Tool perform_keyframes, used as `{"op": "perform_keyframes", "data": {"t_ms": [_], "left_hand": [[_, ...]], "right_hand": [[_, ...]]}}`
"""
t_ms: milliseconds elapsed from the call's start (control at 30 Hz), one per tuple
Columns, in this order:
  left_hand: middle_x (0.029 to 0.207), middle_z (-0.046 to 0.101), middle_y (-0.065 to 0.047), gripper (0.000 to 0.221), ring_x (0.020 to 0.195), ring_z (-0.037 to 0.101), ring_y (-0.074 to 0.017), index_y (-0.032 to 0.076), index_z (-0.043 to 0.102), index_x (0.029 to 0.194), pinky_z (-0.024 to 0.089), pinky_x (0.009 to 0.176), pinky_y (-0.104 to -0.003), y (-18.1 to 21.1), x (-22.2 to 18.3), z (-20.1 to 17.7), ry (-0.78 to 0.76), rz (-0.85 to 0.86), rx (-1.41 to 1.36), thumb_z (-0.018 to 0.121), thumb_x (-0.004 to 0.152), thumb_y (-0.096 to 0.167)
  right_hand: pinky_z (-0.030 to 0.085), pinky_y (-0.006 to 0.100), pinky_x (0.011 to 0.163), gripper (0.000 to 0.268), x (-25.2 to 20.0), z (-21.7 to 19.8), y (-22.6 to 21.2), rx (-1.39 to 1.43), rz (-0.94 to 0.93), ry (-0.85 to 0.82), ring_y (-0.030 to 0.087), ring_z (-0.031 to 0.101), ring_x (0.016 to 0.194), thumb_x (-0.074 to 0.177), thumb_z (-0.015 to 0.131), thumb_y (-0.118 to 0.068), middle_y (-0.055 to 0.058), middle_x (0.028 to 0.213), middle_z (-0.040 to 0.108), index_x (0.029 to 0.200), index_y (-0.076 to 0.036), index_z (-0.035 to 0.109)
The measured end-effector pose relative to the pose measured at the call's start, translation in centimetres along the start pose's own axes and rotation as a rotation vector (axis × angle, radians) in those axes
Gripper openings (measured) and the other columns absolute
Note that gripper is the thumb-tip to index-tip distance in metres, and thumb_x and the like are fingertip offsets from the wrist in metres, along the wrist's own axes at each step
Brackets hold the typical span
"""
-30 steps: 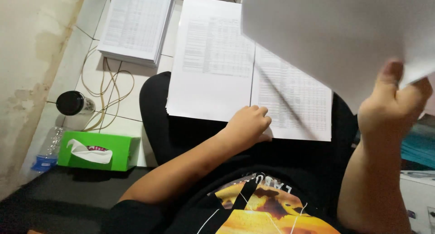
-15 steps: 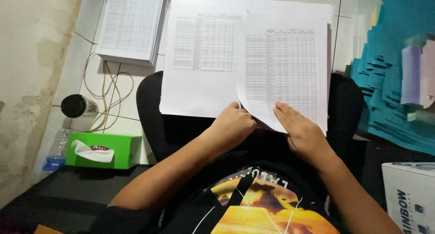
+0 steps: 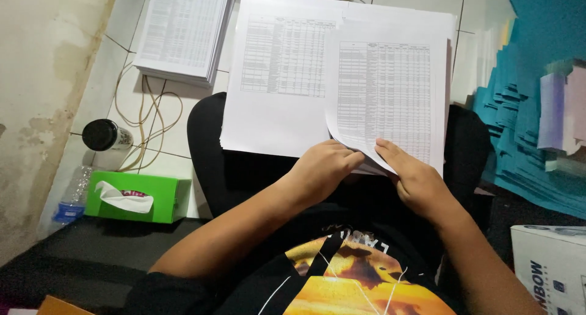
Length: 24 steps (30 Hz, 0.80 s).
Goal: The person organizes sheets of paper by flipping through them with both hands, then aligning them on a surface, and finally placing them onto a stack on the floor.
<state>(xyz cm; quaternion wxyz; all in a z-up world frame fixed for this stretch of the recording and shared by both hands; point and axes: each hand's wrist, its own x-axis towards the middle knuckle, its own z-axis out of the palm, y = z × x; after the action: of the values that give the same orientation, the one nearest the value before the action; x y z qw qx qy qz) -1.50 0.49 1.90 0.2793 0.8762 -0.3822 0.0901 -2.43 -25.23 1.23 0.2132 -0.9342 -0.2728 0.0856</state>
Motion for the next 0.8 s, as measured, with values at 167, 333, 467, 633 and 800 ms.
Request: {"op": "perform_keyframes", "data": {"t_ms": [167, 333, 467, 633, 800], "left_hand": [[0.077, 0.072, -0.007, 0.013, 0.085, 0.074, -0.0214, 0.007, 0.064, 0.104, 0.054, 0.091, -0.032, -0.2, 0.7, 0.6, 0.156, 0.071, -0.007, 0.057, 0.1, 0.017], [0.104, 0.07, -0.016, 0.024, 0.093, 0.067, -0.0332, -0.003, 0.062, 0.123, 0.055, 0.085, -0.043, -0.6, 0.0, -3.8, 0.176, 0.149, -0.091, 0.059, 0.099, -0.001], [0.106, 0.067, -0.02, 0.037, 0.093, 0.063, -0.0332, -0.001, 0.067, 0.116, 0.055, 0.077, -0.042, -7.2, -4.5, -8.3, 0.198, -0.164, 0.119, 0.083, 0.089, 0.018], [0.094, 0.061, -0.008, 0.063, 0.076, 0.062, -0.0314, 0.01, 0.068, 0.096, 0.048, 0.06, -0.046, -12.0, -9.8, -9.9, -0.236, -0.337, 0.298, 0.096, 0.061, 0.054], [0.081, 0.069, -0.002, 0.036, 0.075, 0.069, -0.0248, 0.017, 0.075, 0.093, 0.055, 0.064, -0.033, -10.1, -9.2, -12.3, -0.204, -0.384, 0.291, 0.086, 0.073, 0.045]], "right_hand": [[0.042, 0.048, 0.114, 0.064, 0.1, -0.6, -0.6, -0.05, -0.046, -0.025, 0.033, 0.046, 0.143, 0.106, 0.029, -0.052, 0.014, 0.158, 0.047, 0.154, -0.012, 0.043], [0.021, 0.03, 0.126, 0.096, 1.0, -2.0, 1.1, 0.293, 0.098, -0.105, 0.02, 0.046, 0.145, 0.059, 0.036, 0.017, 0.008, 0.155, 0.053, 0.149, -0.011, 0.052], [0.05, 0.041, 0.089, 0.05, 3.7, -8.3, -3.6, 0.306, 0.578, -0.111, 0.029, 0.069, 0.112, 0.098, 0.048, -0.041, 0.016, 0.124, 0.074, 0.132, -0.01, 0.069], [0.057, 0.043, 0.051, 0.039, 10.6, -7.5, -9.8, -0.117, 0.038, 0.285, 0.03, 0.068, 0.064, 0.111, 0.05, -0.02, 0.017, 0.099, 0.075, 0.146, -0.006, 0.062], [0.061, 0.042, 0.08, 0.029, 16.8, 3.0, -12.1, -0.281, -0.062, 0.231, 0.028, 0.074, 0.104, 0.101, 0.046, -0.022, 0.008, 0.117, 0.073, 0.123, -0.016, 0.064]]}}
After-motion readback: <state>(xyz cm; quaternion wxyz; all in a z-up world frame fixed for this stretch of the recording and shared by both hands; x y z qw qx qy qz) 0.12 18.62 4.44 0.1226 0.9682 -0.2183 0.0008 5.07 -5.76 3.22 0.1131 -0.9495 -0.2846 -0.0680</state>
